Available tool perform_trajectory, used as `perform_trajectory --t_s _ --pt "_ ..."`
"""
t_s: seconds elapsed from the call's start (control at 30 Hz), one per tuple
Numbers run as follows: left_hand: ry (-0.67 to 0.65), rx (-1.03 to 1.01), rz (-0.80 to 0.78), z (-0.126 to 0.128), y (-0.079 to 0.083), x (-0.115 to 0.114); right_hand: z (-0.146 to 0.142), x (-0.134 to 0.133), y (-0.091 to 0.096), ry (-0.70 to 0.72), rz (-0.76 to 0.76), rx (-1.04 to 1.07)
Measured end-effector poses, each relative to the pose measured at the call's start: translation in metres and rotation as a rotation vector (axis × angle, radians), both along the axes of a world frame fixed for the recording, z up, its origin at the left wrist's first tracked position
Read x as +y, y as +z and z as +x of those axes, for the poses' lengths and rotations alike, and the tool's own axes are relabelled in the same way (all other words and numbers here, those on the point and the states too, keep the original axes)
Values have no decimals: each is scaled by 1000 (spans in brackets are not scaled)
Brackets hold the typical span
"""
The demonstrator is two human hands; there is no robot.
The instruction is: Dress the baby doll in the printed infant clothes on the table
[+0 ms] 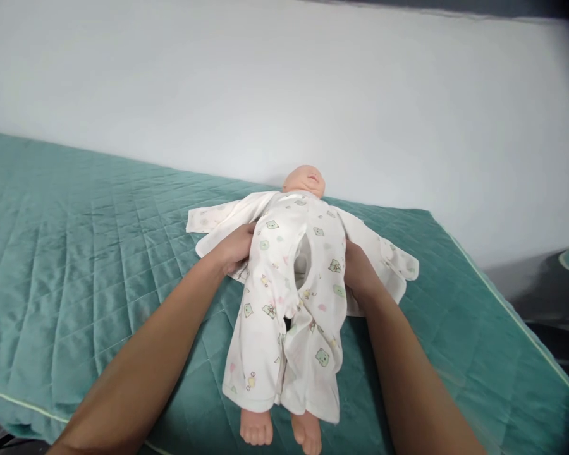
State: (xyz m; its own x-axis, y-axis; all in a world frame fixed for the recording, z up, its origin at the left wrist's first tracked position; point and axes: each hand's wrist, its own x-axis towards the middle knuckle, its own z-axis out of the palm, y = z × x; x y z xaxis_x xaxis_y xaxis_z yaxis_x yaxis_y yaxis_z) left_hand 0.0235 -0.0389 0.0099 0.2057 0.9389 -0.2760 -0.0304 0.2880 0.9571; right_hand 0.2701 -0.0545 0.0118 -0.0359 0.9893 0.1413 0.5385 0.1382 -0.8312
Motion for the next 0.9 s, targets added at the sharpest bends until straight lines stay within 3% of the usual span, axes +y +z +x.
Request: perform_trajectory --t_s 0.33,0.53,0.63,0.73,0.9 --pt "79 -199 136 3 -4 -1 -5 -4 4 -52 156 166" --pt "97 -289 118 7 -1 -1 -8 -6 -1 -86 15 336" --pt "108 -316 100 12 1 -4 -8 -7 2 -97 7 302" --pt "207 -300 151 18 4 -9 -8 -7 8 -121 46 201" --pt "203 -273 162 21 5 -11 -7 -5 10 -12 -22 203"
